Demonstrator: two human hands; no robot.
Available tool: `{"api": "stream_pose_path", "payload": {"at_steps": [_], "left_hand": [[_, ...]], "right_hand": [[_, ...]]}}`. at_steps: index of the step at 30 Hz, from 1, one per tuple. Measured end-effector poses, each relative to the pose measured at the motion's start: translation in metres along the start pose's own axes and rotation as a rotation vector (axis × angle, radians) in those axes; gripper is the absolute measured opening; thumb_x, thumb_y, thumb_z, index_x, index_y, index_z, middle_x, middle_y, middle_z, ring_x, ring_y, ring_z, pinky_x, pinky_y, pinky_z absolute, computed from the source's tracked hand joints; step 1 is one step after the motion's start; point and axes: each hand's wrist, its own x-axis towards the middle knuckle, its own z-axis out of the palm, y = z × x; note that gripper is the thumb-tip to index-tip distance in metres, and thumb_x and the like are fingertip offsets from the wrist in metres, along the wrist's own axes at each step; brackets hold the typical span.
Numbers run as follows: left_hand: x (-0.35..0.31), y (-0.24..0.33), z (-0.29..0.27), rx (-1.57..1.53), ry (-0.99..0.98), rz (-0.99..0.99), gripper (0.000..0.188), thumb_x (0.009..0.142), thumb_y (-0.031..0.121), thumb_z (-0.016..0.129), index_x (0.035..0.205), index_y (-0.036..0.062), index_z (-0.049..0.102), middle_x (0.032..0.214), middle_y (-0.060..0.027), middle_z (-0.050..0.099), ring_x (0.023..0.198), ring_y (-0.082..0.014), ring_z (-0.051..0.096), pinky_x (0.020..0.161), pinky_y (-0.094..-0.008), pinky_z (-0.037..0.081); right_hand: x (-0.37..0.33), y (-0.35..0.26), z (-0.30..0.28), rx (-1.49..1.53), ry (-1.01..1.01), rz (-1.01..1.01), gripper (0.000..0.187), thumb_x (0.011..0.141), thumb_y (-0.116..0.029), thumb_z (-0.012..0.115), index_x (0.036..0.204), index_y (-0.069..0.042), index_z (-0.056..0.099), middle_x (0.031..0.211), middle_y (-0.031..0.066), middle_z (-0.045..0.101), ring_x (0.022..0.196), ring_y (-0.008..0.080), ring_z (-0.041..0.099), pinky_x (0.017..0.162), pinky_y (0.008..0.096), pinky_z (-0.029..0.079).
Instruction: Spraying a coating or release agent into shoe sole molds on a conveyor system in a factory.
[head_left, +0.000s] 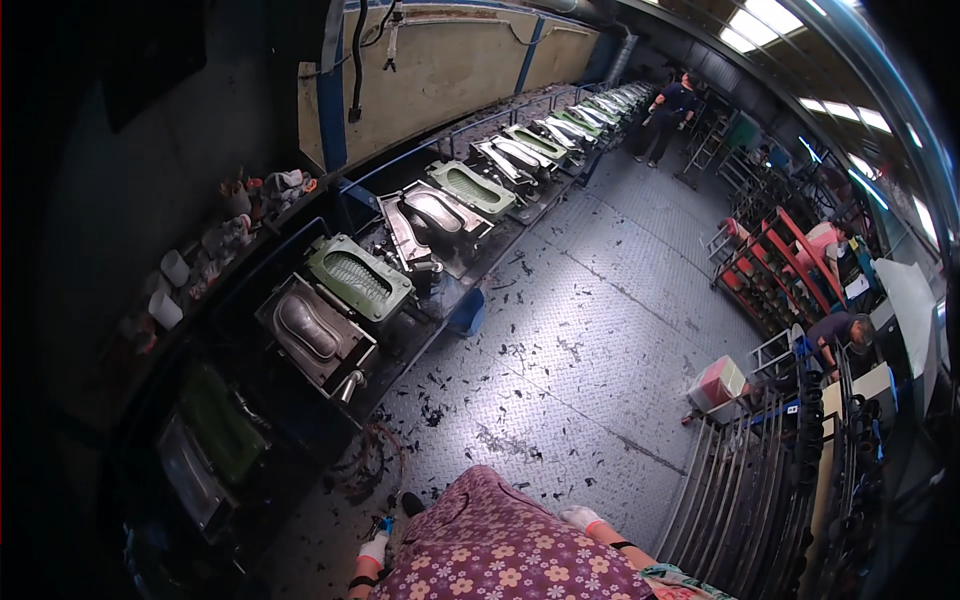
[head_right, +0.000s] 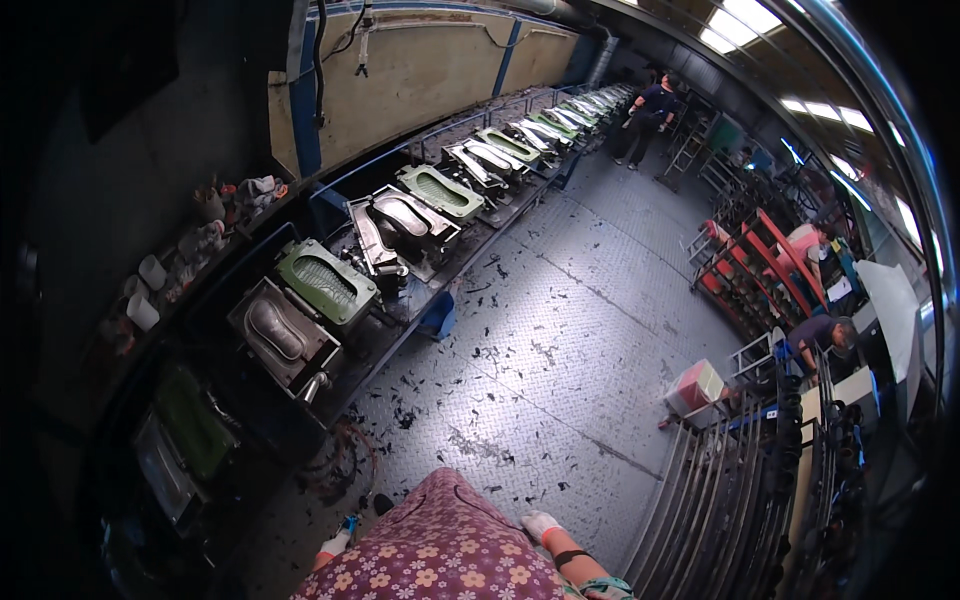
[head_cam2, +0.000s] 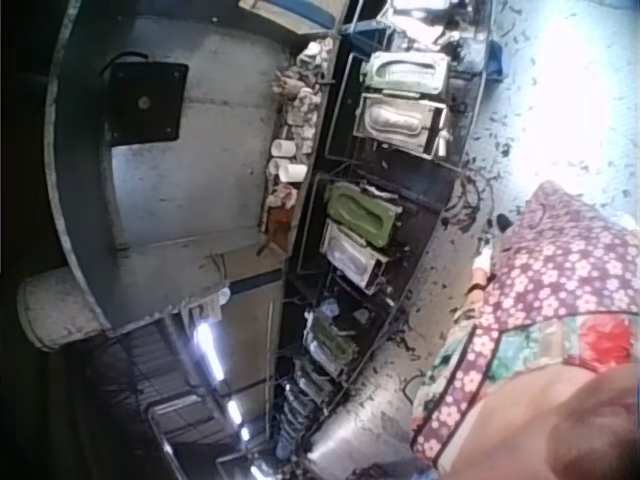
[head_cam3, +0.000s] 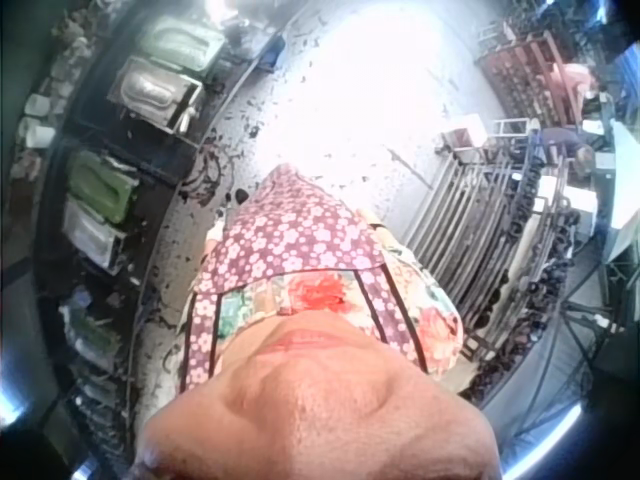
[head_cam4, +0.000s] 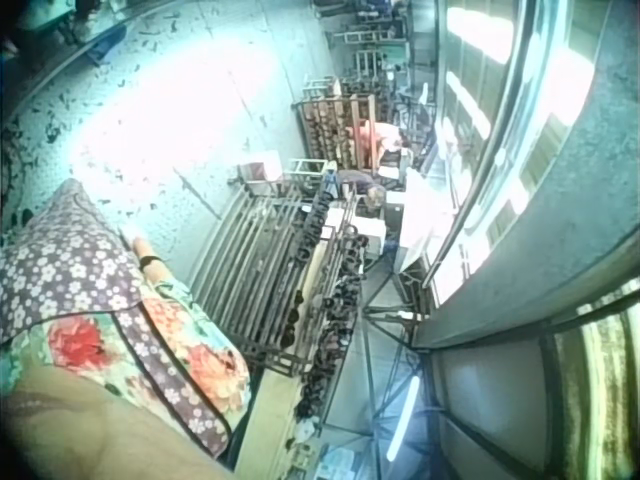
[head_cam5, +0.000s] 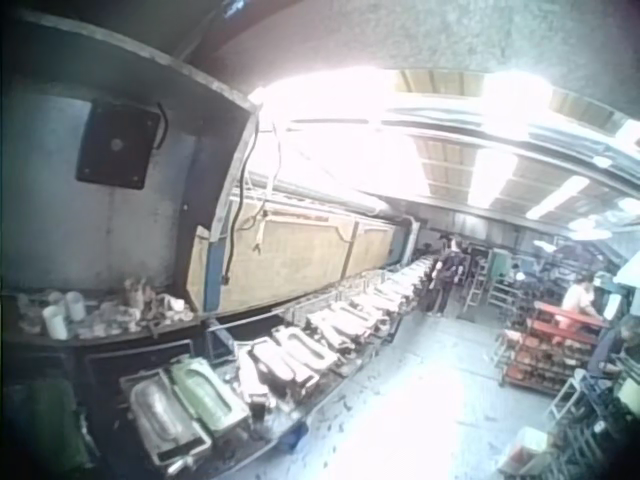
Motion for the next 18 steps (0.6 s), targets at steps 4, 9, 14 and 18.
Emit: {"api": "stream_pose_path", "payload": {"at_steps": [4, 9, 14, 18], "left_hand": [[-0.007, 0.025, 0.01, -0.012, 0.014, -0.011, 0.047, 0.091, 0.052, 0.072, 0.073, 0.0096, 0.065, 0.059, -0.0057, 0.061, 0.042, -0.0219, 0.052, 0.043, -0.0373, 0.041], [-0.027, 0.064, 0.028, 0.009, 0.108, 0.034, 0.047, 0.093, 0.053, 0.07, 0.073, 0.0104, 0.064, 0.061, -0.0063, 0.06, 0.044, -0.023, 0.052, 0.044, -0.0395, 0.041], [-0.028, 0.086, 0.041, 0.001, 0.11, -0.093, 0.047, 0.092, 0.054, 0.072, 0.076, 0.0096, 0.066, 0.064, -0.0072, 0.063, 0.047, -0.0233, 0.054, 0.046, -0.04, 0.043], [-0.023, 0.097, 0.051, 0.019, 0.135, -0.117, 0.048, 0.091, 0.054, 0.073, 0.078, 0.0087, 0.069, 0.065, -0.0071, 0.064, 0.048, -0.0224, 0.055, 0.047, -0.0384, 0.044]], "right_hand": [[0.004, 0.011, -0.012, -0.031, 0.013, -0.045, 0.029, 0.097, -0.022, 0.049, 0.11, -0.009, 0.071, 0.124, 0.0205, 0.066, 0.118, 0.0383, 0.064, 0.1, 0.0448, 0.052], [0.011, 0.028, -0.024, -0.076, 0.023, -0.063, 0.027, 0.096, -0.022, 0.051, 0.108, -0.009, 0.071, 0.123, 0.0206, 0.067, 0.118, 0.0387, 0.064, 0.1, 0.0452, 0.052], [0.01, 0.035, -0.05, -0.081, 0.04, -0.108, 0.025, 0.094, -0.019, 0.053, 0.108, -0.008, 0.071, 0.121, 0.0205, 0.068, 0.118, 0.0383, 0.064, 0.1, 0.045, 0.052], [0.004, 0.029, -0.079, -0.078, 0.036, -0.088, 0.025, 0.093, -0.018, 0.054, 0.107, -0.007, 0.071, 0.122, 0.0202, 0.068, 0.119, 0.0379, 0.064, 0.101, 0.0444, 0.052]]}}
